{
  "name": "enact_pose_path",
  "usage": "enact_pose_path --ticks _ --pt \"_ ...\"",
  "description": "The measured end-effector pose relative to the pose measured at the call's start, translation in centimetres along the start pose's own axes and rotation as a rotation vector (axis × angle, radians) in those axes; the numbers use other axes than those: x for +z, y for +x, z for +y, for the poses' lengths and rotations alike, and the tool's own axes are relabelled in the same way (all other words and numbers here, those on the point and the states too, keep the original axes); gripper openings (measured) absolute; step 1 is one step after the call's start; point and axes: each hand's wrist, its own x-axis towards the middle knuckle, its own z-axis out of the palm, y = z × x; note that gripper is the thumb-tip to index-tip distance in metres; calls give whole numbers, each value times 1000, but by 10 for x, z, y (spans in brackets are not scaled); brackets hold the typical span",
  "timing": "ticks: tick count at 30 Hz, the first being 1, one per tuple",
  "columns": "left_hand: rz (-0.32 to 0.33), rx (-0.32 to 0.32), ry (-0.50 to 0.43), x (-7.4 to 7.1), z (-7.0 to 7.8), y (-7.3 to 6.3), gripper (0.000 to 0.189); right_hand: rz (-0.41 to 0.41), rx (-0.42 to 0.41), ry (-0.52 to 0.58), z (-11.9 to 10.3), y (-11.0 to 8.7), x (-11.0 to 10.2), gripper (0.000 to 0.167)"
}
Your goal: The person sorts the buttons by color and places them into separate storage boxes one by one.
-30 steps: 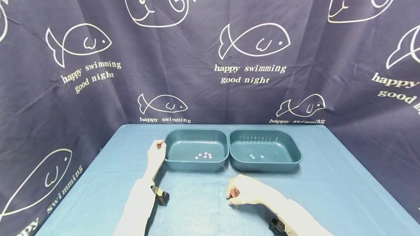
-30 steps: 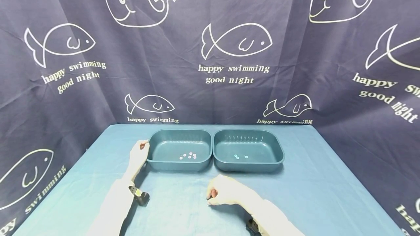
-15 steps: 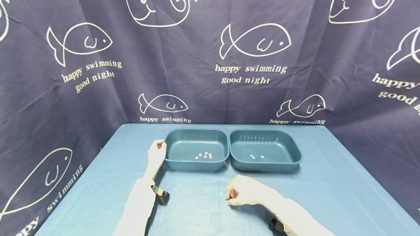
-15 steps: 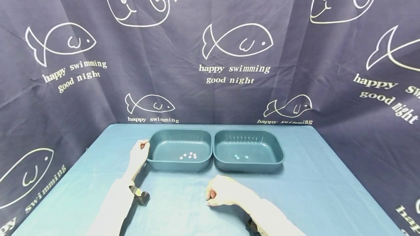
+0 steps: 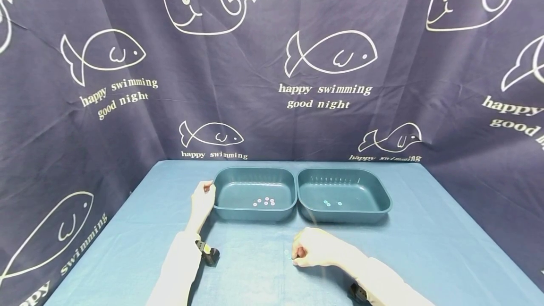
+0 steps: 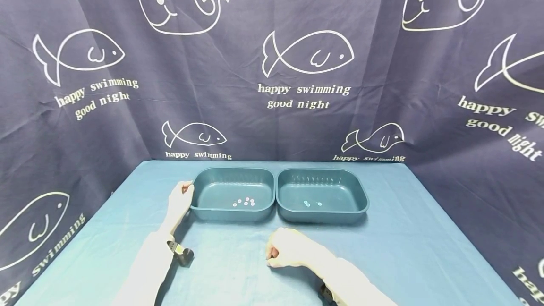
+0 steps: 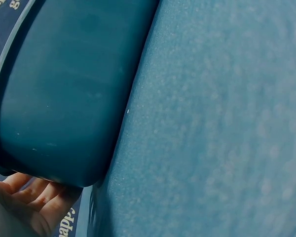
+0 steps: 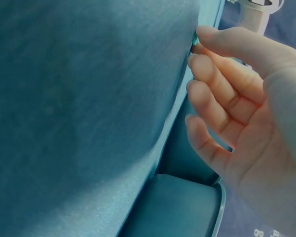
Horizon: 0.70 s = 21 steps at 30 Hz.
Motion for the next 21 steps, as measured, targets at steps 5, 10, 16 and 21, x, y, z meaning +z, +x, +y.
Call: enact_pose_path --ticks 5,10,16,21 --pt "9 8 -3 1 0 1 27 8 0 0 -1 0 0 4" --pt "11 16 -6 1 0 1 26 39 -25 17 3 -2 2 3" --pt "7 13 -7 1 1 1 27 92 -55 82 9 -2 1 3" --pt "12 11 -4 1 0 0 27 119 -48 132 10 -3 0 3"
